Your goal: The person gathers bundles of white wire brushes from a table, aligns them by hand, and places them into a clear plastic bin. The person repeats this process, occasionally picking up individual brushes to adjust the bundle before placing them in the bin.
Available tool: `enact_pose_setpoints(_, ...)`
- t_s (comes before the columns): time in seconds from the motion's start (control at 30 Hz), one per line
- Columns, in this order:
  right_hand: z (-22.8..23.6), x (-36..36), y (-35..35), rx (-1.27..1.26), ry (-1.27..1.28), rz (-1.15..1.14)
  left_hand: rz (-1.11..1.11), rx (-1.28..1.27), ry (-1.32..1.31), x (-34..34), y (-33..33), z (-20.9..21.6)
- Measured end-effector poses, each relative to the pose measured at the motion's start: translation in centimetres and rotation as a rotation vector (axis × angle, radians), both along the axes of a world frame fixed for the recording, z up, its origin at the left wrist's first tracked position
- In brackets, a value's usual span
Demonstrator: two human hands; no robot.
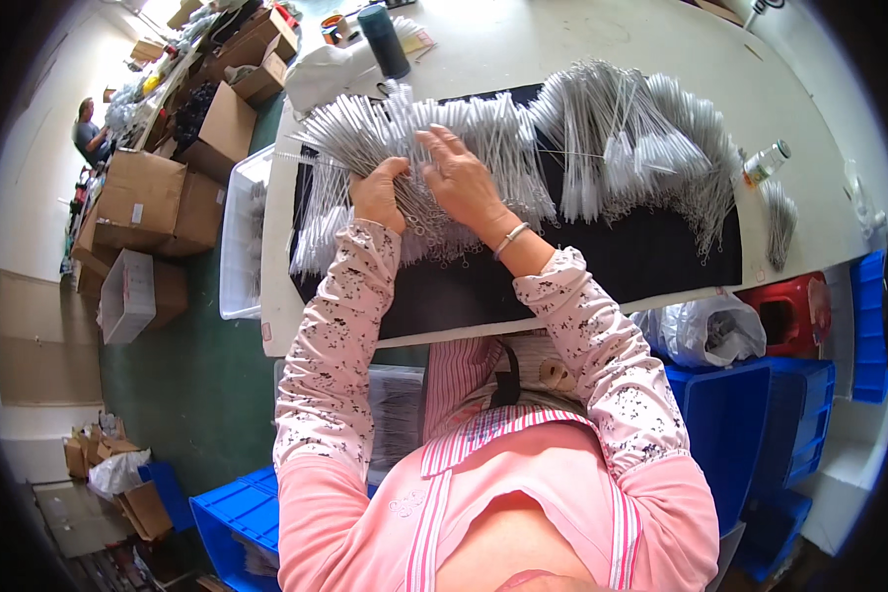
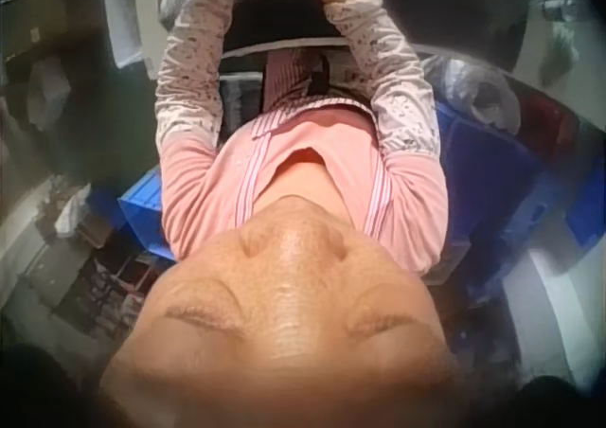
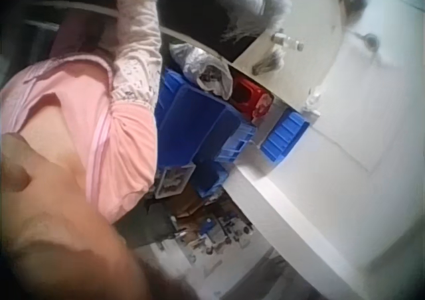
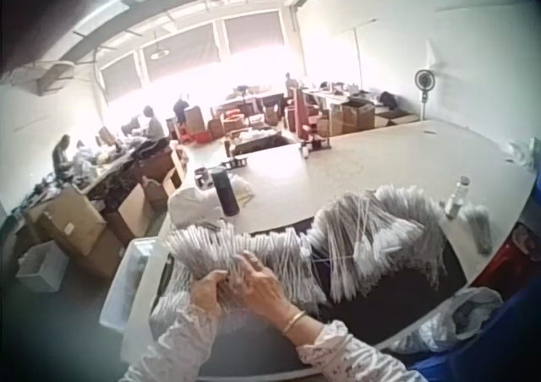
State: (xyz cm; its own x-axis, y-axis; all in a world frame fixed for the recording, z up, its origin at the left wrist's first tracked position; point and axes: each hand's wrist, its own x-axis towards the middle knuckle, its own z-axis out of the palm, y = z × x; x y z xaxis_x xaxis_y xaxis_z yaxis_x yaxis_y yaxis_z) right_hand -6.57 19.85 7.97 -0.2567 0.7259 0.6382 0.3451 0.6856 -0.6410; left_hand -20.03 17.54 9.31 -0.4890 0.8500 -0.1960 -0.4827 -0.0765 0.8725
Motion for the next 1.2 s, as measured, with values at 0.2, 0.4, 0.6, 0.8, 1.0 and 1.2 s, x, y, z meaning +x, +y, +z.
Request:
enact_pose_setpoints(0.2,0.4,0.0,0.0,-0.080,-0.011,0.029,-0.067,0.011,-0.107,-0.7,-0.9,0.4)
enact_pose_setpoints(0.4,2.0,-0.8,-0.6,-0.032,-0.190,-0.042,-0.033,0.082,-0.096,-0.5,-1.1,0.6)
enact_pose_setpoints(0.6,0.9,-0.2,0.0,-0.034,-0.170,-0.034,0.090,0.194,-0.101,1.0,-2.4,0.9)
enact_pose_setpoints(0.8,1.9,-1.2,-0.3,-0.078,-0.412,0.010,0.204,0.277,-0.031,2.0,-2.4,1.0)
enact_pose_setpoints(1.0,1.5,-1.6,0.4,-0.385,-0.436,0.023,0.445,0.352,0.174,5.3,-4.8,1.7)
enact_pose_setpoints(1.2,0.3,-1.8,0.8,-0.271,-0.615,0.008,0.412,0.521,0.469,8.5,-8.4,-0.8)
